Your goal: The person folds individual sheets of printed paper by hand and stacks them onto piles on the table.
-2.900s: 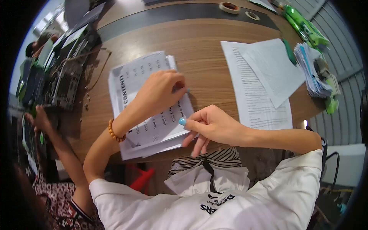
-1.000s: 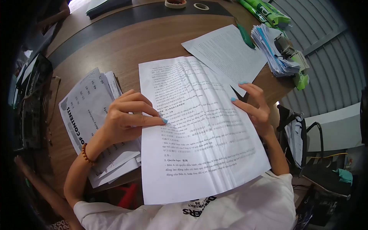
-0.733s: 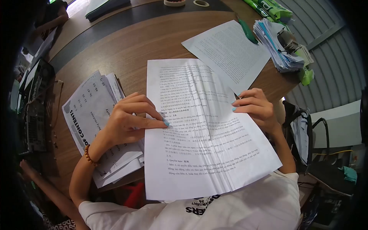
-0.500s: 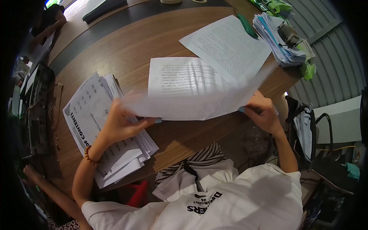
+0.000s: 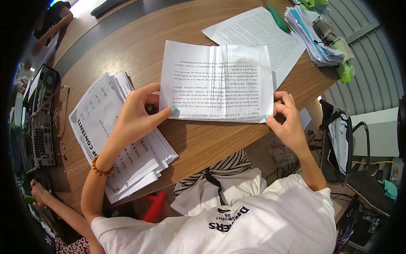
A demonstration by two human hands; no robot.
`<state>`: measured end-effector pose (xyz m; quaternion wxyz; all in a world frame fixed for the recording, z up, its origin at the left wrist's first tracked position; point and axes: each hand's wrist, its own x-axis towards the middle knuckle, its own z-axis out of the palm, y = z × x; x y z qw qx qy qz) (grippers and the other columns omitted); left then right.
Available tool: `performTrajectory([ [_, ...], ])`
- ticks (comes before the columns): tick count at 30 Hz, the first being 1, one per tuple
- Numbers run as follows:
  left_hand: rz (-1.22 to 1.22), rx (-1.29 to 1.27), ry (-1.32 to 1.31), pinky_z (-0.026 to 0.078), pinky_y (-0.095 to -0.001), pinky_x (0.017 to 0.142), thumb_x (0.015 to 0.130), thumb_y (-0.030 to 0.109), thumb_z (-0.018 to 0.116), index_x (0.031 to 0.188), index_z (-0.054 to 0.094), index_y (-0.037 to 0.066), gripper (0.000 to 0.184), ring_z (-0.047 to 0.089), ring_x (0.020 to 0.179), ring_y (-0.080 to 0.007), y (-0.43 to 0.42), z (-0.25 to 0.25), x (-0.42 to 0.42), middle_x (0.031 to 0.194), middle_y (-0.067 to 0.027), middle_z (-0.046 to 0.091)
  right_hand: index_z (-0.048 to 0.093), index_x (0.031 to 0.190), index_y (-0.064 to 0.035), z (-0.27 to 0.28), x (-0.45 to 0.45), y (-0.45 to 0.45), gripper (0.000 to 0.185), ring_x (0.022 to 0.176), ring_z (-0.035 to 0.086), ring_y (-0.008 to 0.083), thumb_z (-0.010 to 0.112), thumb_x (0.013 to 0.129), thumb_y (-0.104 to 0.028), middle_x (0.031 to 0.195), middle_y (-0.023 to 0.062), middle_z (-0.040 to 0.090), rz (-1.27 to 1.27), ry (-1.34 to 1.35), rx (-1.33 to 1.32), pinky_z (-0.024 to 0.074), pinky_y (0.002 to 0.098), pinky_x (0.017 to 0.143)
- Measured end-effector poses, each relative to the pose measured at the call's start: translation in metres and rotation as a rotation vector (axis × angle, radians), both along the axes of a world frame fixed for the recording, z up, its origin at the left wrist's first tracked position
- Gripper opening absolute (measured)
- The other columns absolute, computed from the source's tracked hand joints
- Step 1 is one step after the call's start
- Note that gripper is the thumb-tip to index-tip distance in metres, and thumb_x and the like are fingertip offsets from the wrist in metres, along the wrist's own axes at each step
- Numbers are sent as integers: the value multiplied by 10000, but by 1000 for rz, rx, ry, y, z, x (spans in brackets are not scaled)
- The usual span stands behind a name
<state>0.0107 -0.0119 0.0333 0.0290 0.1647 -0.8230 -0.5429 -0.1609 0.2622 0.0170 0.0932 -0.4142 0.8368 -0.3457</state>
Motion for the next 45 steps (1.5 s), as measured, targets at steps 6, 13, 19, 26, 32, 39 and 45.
performTrajectory([
  [6,-12,-111,-45,486,-271,762,733,27,672,1212,451,-89,540,606,840,-155,1,4,-1,952,-147,634,556,935,-1,22,25,-12,381,1038,455,294,729,658,-197,1153,153,476,-61,363,-223,388,372,855],
  [13,4,53,61,472,-234,677,754,98,666,1212,473,-63,523,613,773,-130,-5,-5,-2,920,-131,661,607,977,-11,12,45,-55,304,1057,539,285,654,714,-156,1106,163,573,333,853,-74,388,422,922],
  [19,145,374,405,386,-315,905,820,274,612,1325,364,2,626,483,1096,-196,-22,-14,-2,1171,-172,544,599,906,30,36,9,-73,198,767,638,194,609,722,-42,856,120,642,350,897,-347,492,383,788],
  [26,180,309,502,213,-408,1073,729,390,660,1386,240,36,856,283,1298,-262,-30,-16,-4,1389,-163,325,594,1034,22,91,-47,-84,232,677,625,101,585,841,-106,838,68,650,149,-242,-891,500,211,602],
  [32,105,553,412,291,-403,1035,699,302,726,1367,214,-34,906,373,1234,-288,-14,8,4,1338,-233,359,573,1012,44,52,-45,-115,248,663,626,97,579,842,-137,804,77,645,197,-837,-612,504,198,579],
  [39,116,529,418,432,-223,822,870,194,575,1116,553,-40,340,570,914,-90,-23,-9,-1,1007,-78,628,581,1004,39,36,-37,-114,289,738,626,115,600,838,-196,835,83,647,83,-576,-379,505,229,637],
  [45,105,416,339,453,-187,734,874,217,579,1051,604,-28,303,586,814,-65,-22,-7,0,937,-68,651,590,1008,52,38,-27,-124,323,830,606,119,614,840,-223,885,98,649,137,-402,-474,486,259,710],
])
